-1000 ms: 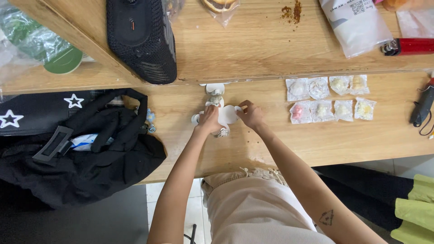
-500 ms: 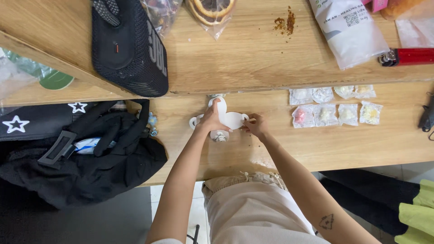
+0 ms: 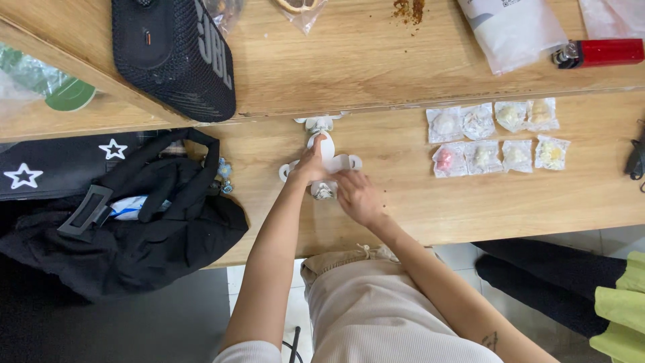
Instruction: The recorder is packing small flower-shaped wax melts into individual green paper boxes and organizing them on the workspace.
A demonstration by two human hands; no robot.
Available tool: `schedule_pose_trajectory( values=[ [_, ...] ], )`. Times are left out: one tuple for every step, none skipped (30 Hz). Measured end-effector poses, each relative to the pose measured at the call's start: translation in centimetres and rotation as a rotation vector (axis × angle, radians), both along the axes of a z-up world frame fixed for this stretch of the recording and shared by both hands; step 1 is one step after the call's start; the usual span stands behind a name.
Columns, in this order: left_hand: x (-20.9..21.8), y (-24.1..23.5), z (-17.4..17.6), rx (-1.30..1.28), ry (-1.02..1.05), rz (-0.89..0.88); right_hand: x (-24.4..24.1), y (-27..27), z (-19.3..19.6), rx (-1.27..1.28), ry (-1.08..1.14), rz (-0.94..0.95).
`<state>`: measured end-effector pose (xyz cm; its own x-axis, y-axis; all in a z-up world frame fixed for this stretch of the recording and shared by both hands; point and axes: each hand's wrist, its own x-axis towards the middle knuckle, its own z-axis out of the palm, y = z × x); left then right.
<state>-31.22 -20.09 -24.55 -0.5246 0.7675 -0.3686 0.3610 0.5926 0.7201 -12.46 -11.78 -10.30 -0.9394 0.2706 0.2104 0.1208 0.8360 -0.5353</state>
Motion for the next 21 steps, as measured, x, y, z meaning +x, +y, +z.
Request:
schedule_pose_trajectory(
  values=[
    [0.0, 0.1, 0.1, -0.038, -0.036, 0.021, 0.4, -0.5, -0.5, 0.005, -0.023, 0.08],
    [-0.1, 0.0, 0.3, -0.078, -0.07, 0.042, 0.7, -1.1, -0.9, 0.009, -0.046, 0.159],
    [0.1, -0.2, 0.9, -0.075, -0.065, 0.038, 1.5, -1.6, -1.7, 0.012, -0.041, 0.155],
    [0.1, -0.2, 1.6, -0.06, -0.043, 0.023, 2.2, -1.8, -2.4, -0.011, -0.101, 0.225],
    [0.2, -0.1, 2.2, -0.044, -0.021, 0.008, 2.9, -2.0, -3.0, -0.034, -0.16, 0.295],
    [0.3, 0.0, 2.6, -0.034, -0.016, 0.002, 3.5, -2.0, -3.6, -0.023, -0.156, 0.287],
    [0.4, 0.1, 3.0, -0.07, -0.004, -0.003, 4.2, -2.1, -4.2, -0.016, -0.195, 0.315],
    [0.3, 0.1, 3.5, -0.106, 0.011, -0.005, 4.6, -2.1, -4.9, -0.008, -0.231, 0.346],
    [0.3, 0.3, 2.9, -0.095, 0.021, -0.008, 4.6, -2.0, -4.5, 0.004, -0.223, 0.34],
    [0.3, 0.4, 2.2, -0.086, 0.03, -0.014, 4.5, -2.1, -4.1, 0.017, -0.231, 0.325],
    [0.2, 0.4, 1.6, -0.078, 0.039, -0.02, 4.4, -2.2, -3.7, 0.029, -0.238, 0.309],
    [0.3, 0.3, 1.4, -0.071, 0.049, -0.02, 4.2, -2.1, -3.3, 0.038, -0.229, 0.307],
    [0.3, 0.3, 1.2, -0.075, 0.057, -0.024, 4.1, -2.1, -2.9, 0.025, -0.243, 0.284],
    [0.3, 0.2, 1.1, -0.08, 0.068, -0.029, 3.9, -2.2, -2.5, 0.011, -0.255, 0.261],
    [0.3, 0.1, 1.3, -0.073, 0.08, -0.029, 3.6, -2.1, -2.3, 0.019, -0.243, 0.259],
    [0.5, -0.2, 1.5, -0.061, 0.072, -0.044, 3.6, -2.2, -2.1, 0.008, -0.245, 0.244],
    [0.7, -0.4, 1.6, -0.05, 0.063, -0.059, 3.5, -2.3, -1.9, -0.003, -0.246, 0.228],
    [0.7, -0.4, 1.4, -0.043, 0.078, -0.062, 3.4, -2.3, -1.5, 0.005, -0.233, 0.224],
    [0.7, -0.5, 1.2, -0.078, 0.031, -0.041, 3.3, -2.4, -1.0, -0.006, -0.22, 0.214],
    [0.6, -0.3, 1.0, -0.11, -0.016, -0.016, 3.1, -2.2, -0.5, -0.013, -0.207, 0.209],
    [0.8, -0.5, -0.3, -0.1, -0.002, -0.015, 3.2, -2.3, 0.3, -0.002, -0.194, 0.208]
  ],
)
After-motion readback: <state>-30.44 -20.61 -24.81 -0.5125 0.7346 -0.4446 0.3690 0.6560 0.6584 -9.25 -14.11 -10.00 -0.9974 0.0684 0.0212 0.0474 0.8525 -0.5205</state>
